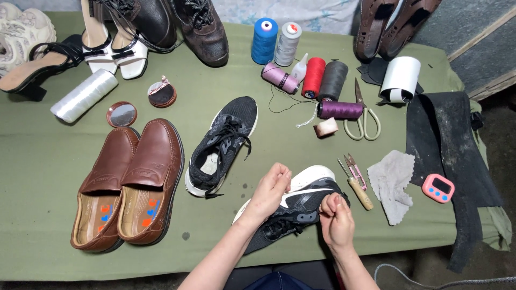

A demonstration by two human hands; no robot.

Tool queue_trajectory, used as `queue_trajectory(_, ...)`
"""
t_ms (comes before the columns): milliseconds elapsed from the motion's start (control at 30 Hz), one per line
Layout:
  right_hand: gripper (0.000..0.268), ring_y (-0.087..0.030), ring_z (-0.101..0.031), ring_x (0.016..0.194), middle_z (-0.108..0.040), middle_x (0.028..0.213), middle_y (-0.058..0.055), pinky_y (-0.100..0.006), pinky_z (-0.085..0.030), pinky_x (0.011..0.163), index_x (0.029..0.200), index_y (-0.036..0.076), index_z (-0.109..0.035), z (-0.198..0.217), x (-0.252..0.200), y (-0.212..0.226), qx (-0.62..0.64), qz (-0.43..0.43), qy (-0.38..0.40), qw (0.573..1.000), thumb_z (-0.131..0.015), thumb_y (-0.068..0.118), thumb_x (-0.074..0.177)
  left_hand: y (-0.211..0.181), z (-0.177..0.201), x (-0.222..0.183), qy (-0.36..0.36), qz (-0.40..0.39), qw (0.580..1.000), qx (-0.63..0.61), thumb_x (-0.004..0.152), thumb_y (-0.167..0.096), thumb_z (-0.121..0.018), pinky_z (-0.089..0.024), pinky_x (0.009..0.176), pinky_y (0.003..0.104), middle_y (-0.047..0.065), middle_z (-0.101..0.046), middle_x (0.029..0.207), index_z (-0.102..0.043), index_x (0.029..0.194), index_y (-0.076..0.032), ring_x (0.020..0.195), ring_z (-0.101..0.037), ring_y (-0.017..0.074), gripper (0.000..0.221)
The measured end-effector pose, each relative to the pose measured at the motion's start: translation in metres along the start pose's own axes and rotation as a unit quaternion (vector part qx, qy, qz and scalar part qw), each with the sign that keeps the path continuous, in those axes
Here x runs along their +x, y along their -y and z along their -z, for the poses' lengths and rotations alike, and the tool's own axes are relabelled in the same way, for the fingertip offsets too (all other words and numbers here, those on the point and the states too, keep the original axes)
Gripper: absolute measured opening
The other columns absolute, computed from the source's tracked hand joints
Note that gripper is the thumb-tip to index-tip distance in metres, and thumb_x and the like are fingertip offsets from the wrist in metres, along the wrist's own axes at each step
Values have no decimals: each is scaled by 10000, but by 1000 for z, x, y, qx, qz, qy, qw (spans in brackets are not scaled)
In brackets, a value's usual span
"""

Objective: Hand-sewing the sole of a black sneaker to repair it using a needle and thread on a workbench.

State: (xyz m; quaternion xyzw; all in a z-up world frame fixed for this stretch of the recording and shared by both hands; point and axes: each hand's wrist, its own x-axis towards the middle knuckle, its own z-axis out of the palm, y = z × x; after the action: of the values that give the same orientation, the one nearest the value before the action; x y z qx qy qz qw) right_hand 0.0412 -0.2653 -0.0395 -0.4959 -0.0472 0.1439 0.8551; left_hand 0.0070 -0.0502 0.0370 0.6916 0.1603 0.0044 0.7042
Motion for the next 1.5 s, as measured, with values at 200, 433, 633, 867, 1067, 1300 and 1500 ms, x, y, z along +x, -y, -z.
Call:
queue_trajectory(200,400,-105,-277,655,-324,730,9,-253,-236,591,737,109,-397,-22,-7,8,-69,-2,-17,997,-402,243,1114,-1,1,-1,-9,-47,998,39,1070,-282,-467,-397,708,317,-33,-501,716,-475,902,-150,691,-462,120,214)
queue_trajectory(433,393,-116,-305,671,-344,735,0,-266,-265,628,752,109,-418,-19,-6,8,-88,19,-10,996,-372,225,1124,-11,5,-4,3,0,1000,15,1060,-280,-463,-434,773,300,-22,-582,757,-506,924,-154,751,-539,117,190)
queue_trajectory(633,379,-76,-285,620,-353,728,13,-225,-236,552,738,106,-425,5,-13,-7,-86,15,-22,996,-419,207,1103,-27,-17,17,46,-3,999,23,1036,-299,-514,-455,728,291,-14,-574,768,-520,918,-149,727,-556,113,191)
queue_trajectory(867,416,-104,-293,641,-322,720,27,-274,-256,584,730,126,-394,9,-19,-2,-254,38,-4,966,-418,301,1107,-25,-47,48,51,29,996,63,1047,-296,-498,-445,718,318,4,-591,764,-523,905,-149,742,-586,142,206)
queue_trajectory(1067,329,-107,-390,650,-399,699,3,-267,-323,633,844,108,-470,1,-34,2,-322,14,-36,946,-412,291,1112,-30,-31,32,37,40,998,-7,1022,-281,-528,-453,632,273,-1,-593,724,-529,886,-153,672,-522,97,187)
queue_trajectory(1300,153,-85,-610,841,-742,864,-13,-267,-503,754,920,5,-747,37,-20,1,-406,-89,-8,909,-624,86,964,-40,-22,8,54,49,997,-15,1030,-244,-530,-477,645,255,-28,-613,732,-545,886,-150,687,-534,76,173)
queue_trajectory(1500,287,-49,-468,715,-563,687,78,-262,-407,627,677,80,-589,41,-22,-8,-442,31,40,896,-575,71,963,-40,-22,-9,35,8,998,52,1043,-296,-513,-369,640,303,-45,-506,698,-523,886,-148,641,-433,103,216)
